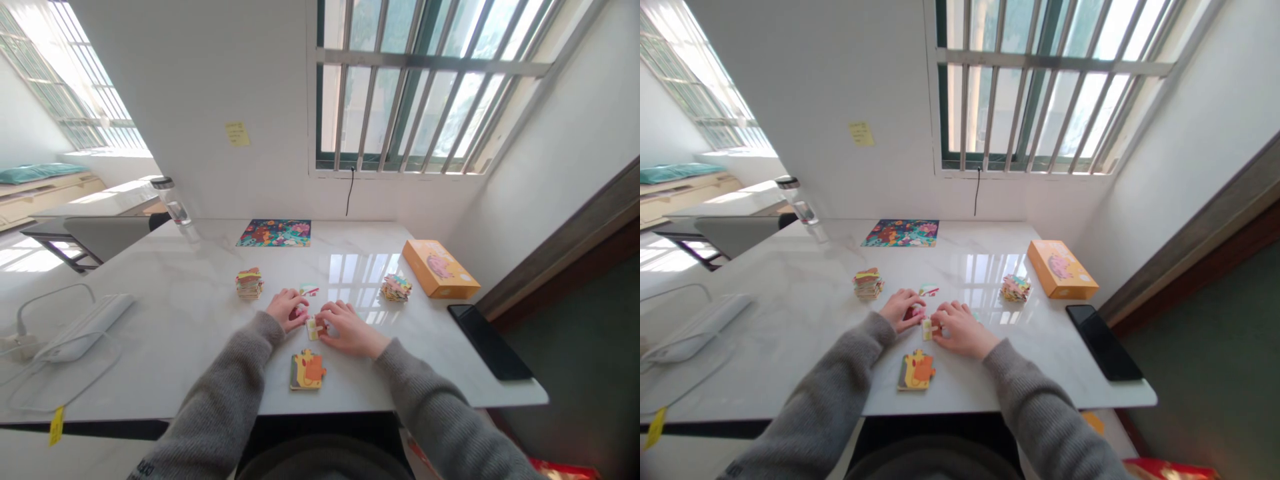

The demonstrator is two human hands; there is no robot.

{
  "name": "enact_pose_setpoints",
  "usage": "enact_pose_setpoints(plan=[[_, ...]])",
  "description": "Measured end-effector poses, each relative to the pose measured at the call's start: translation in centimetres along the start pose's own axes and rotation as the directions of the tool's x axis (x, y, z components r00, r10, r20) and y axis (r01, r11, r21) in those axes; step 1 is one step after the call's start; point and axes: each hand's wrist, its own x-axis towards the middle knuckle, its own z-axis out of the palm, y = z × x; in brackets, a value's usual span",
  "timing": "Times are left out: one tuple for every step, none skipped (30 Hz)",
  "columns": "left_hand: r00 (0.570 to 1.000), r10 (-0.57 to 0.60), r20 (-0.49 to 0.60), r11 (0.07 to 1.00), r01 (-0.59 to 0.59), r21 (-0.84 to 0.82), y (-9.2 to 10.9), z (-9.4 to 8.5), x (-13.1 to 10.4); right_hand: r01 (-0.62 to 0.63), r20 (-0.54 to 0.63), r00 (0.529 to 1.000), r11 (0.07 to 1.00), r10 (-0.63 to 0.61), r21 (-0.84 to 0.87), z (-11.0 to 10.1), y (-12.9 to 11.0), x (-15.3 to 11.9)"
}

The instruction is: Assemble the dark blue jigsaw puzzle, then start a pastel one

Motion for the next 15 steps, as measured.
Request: enact_pose_setpoints(plan=[[1.0, 0.015, -0.01, 1.0, -0.015, -0.011, 0.1, 0.1, 0.0, -0.005, -0.031, 1.0, 1.0, 0.006, 0.023, -0.3, 0.4, -0.1], [0.999, 0.032, -0.014, 0.999, -0.032, -0.022, 0.3, 0.3, 0.1, -0.015, -0.065, 0.998, 0.999, 0.018, 0.045, -0.7, 1.0, -0.4], [0.999, 0.048, -0.01, 0.998, -0.048, -0.032, 0.4, 0.5, 0.1, -0.035, -0.104, 0.994, 0.997, 0.042, 0.064, -1.1, 1.7, -0.7], [0.998, 0.061, 0.001, 0.997, -0.061, -0.038, 0.5, 0.7, 0.2, -0.06, -0.127, 0.99, 0.995, 0.069, 0.077, -1.5, 2.5, -1.2], [0.997, 0.07, 0.012, 0.997, -0.069, -0.041, 0.6, 0.8, 0.2, -0.087, -0.142, 0.985, 0.992, 0.099, 0.087, -1.8, 3.2, -1.8], [0.997, 0.074, 0.02, 0.997, -0.073, -0.039, 0.6, 1.0, 0.2, -0.111, -0.158, 0.979, 0.989, 0.125, 0.094, -2.1, 3.9, -2.5], [0.997, 0.075, 0.021, 0.997, -0.075, -0.036, 0.5, 1.1, 0.3, -0.134, -0.17, 0.974, 0.986, 0.15, 0.104, -2.3, 4.4, -3.3], [0.997, 0.076, 0.015, 0.997, -0.075, -0.033, 0.3, 1.2, 0.3, -0.144, -0.176, 0.971, 0.983, 0.162, 0.113, -2.4, 4.8, -4.1], [0.997, 0.073, -0.001, 0.997, -0.073, -0.029, 0.1, 1.3, 0.3, -0.144, -0.177, 0.97, 0.982, 0.164, 0.12, -2.4, 5.1, -4.9], [0.998, 0.063, -0.026, 0.998, -0.064, -0.026, -0.3, 1.3, 0.4, -0.142, -0.175, 0.971, 0.983, 0.161, 0.119, -2.4, 5.3, -5.6], [0.997, 0.047, -0.054, 0.999, -0.048, -0.022, -0.7, 1.4, 0.4, -0.138, -0.163, 0.974, 0.984, 0.155, 0.109, -2.3, 5.3, -6.1], [0.997, 0.024, -0.079, 1.0, -0.026, -0.017, -1.1, 1.6, 0.4, -0.137, -0.147, 0.978, 0.986, 0.149, 0.091, -2.2, 5.3, -6.6], [0.995, -0.002, -0.095, 1.0, 0.001, -0.01, -1.5, 1.7, 0.4, -0.14, -0.128, 0.981, 0.988, 0.147, 0.068, -2.1, 5.2, -6.9], [0.995, -0.029, -0.099, 1.0, 0.029, 0.0, -1.8, 1.9, 0.5, -0.144, -0.109, 0.983, 0.989, 0.148, 0.042, -2.1, 5.2, -7.0], [0.994, -0.053, -0.092, 0.998, 0.055, 0.011, -2.1, 2.1, 0.6, -0.148, -0.094, 0.984, 0.989, 0.149, 0.015, -2.0, 5.2, -7.0]])
